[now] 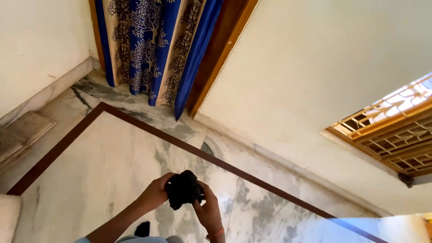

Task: Cleaning a wooden door and its frame with a black cloth.

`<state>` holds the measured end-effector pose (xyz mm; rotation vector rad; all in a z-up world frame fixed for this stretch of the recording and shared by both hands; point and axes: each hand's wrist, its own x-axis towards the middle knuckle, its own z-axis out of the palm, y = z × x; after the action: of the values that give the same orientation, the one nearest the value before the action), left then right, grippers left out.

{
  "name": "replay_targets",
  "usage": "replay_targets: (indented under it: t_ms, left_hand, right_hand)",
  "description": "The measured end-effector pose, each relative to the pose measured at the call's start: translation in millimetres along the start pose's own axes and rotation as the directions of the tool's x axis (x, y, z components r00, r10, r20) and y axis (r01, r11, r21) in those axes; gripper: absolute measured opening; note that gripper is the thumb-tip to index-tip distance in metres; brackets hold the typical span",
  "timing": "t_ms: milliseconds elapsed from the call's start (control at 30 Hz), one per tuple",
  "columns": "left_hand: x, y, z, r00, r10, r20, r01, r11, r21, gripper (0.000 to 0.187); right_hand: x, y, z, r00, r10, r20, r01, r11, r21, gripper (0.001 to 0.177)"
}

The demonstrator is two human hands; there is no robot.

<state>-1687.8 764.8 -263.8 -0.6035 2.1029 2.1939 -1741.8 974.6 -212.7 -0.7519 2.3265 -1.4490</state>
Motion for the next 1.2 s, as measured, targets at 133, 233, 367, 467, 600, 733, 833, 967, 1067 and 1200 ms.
replay_targets:
  t_ms: [133, 233, 367, 467, 600, 733, 833, 967, 1067, 1200]
  left_hand:
    - [77.4, 76.3, 8.9, 0.965, 0.217, 0.148, -0.234, 0.965, 0.116, 0.039]
    - [154.9, 76.0, 19.2, 0.949, 0.204, 0.242, -0.232, 0.968, 0.093, 0.039]
    - [259.6, 37.0, 27.2, 0.906, 0.104, 0.411, -0.092, 0.995, -0.048, 0.047]
    - [312.2, 82.4, 16.0, 0.924, -0.022, 0.381, 0.011, 0.999, 0.030, 0.048]
    - [425.8, 128.4, -7.2, 0.930, 0.141, 0.340, -0.166, 0.985, 0.043, 0.058]
    - [523.6, 157.8, -25.8, 0.950, 0.179, 0.257, -0.150, 0.980, -0.129, 0.077]
    - [607.1, 177.8, -37.9, 0.880, 0.415, 0.229, -0.337, 0.887, -0.315, 0.074]
    - [708.6, 233.6, -50.4, 0.798, 0.532, 0.284, -0.554, 0.833, -0.005, 0.053]
    - [779.6, 308.3, -49.7, 0.681, 0.659, 0.319, -0.708, 0.704, 0.056, 0.054]
    - [863.0, 393.7, -64.2, 0.615, 0.684, 0.393, -0.787, 0.566, 0.247, 0.044]
  right_hand:
    - [65.5, 61.3, -24.8, 0.930, -0.176, -0.322, 0.137, 0.980, -0.141, 0.049]
    - [125.0, 137.4, -32.8, 0.862, -0.068, -0.502, 0.023, 0.995, -0.095, 0.044]
    - [221.0, 272.2, -25.2, 0.857, 0.264, -0.443, -0.111, 0.933, 0.342, 0.048]
    - [296.7, 230.8, -54.4, 0.940, 0.137, -0.314, 0.009, 0.906, 0.423, 0.057]
    - [433.4, 164.0, -101.5, 0.964, -0.100, -0.246, 0.193, 0.900, 0.390, 0.062]
    - [533.7, 105.6, -133.5, 0.978, -0.104, -0.179, 0.170, 0.895, 0.413, 0.071]
    - [600.2, 100.8, -139.8, 0.965, -0.089, -0.248, 0.164, 0.940, 0.301, 0.073]
    - [707.7, 142.1, -144.6, 0.881, -0.145, -0.451, 0.184, 0.982, 0.043, 0.061]
    - [760.7, 97.6, -168.6, 0.710, -0.273, -0.650, 0.166, 0.961, -0.222, 0.046]
    - [858.0, 17.6, -195.8, 0.484, -0.516, -0.707, 0.147, 0.844, -0.515, 0.039]
